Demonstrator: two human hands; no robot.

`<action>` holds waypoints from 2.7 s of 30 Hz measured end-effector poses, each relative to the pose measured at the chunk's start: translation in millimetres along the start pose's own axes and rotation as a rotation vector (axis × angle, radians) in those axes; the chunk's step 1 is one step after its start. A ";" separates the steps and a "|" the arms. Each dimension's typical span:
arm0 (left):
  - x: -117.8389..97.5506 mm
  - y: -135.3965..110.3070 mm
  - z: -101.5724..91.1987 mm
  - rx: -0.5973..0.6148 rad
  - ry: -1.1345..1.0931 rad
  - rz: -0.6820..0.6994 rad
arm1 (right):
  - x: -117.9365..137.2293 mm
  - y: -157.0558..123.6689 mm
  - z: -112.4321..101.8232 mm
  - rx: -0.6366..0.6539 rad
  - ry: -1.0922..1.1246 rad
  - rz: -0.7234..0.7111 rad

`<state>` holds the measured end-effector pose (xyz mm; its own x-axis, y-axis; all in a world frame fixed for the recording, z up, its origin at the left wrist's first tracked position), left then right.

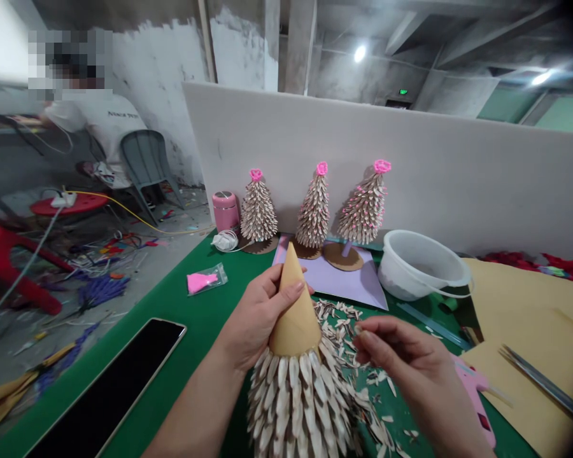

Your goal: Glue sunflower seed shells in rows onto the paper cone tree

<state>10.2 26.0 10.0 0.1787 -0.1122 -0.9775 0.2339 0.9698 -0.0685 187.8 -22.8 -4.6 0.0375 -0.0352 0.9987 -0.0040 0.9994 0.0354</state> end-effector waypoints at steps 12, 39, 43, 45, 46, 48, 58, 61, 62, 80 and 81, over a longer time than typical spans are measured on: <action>-14.4 -12.2 0.4 -0.154 0.287 0.214 | 9.4 -10.7 27.1 0.073 -0.206 -0.050; -23.3 -20.7 7.1 -0.240 0.438 0.232 | 3.7 -7.3 32.5 0.031 -0.377 -0.155; -24.1 -21.9 8.5 -0.239 0.433 0.229 | 3.7 -7.2 32.8 0.054 -0.343 -0.124; -24.8 -22.2 8.8 -0.246 0.422 0.234 | 3.6 -6.9 32.8 0.070 -0.335 -0.101; -25.0 -22.3 8.9 -0.248 0.415 0.238 | 3.5 -6.7 32.6 0.075 -0.340 -0.091; -25.0 -22.4 9.2 -0.245 0.408 0.244 | 3.1 -6.3 32.2 0.089 -0.356 -0.070; -26.1 -24.0 12.6 -0.196 0.447 0.241 | 1.3 -4.8 30.5 0.110 -0.368 -0.019; -25.2 -22.9 12.6 -0.196 0.415 0.231 | 3.0 -5.2 30.6 0.091 -0.362 -0.015; -24.2 -22.1 12.2 -0.198 0.404 0.225 | 3.8 -5.4 29.9 0.084 -0.360 -0.015; -2.0 -7.0 9.3 -0.012 0.009 0.004 | 30.6 -13.3 18.8 0.424 -0.618 -0.559; -1.6 -6.6 9.6 -0.001 -0.001 0.000 | 30.9 -13.6 19.7 0.418 -0.633 -0.590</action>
<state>17.5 17.8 13.9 0.1798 -0.1121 -0.9773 0.2333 0.9700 -0.0684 169.4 -37.5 26.5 -0.3989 -0.6503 0.6465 -0.5179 0.7416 0.4264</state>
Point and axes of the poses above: each hand's wrist, its own y-axis towards the middle knuckle, its own z-axis out of the palm, x = y × z, the point moved 4 cm from there along y, towards the middle knuckle, and after that the axes turned 11 degrees about y, right-handed, at the moved point
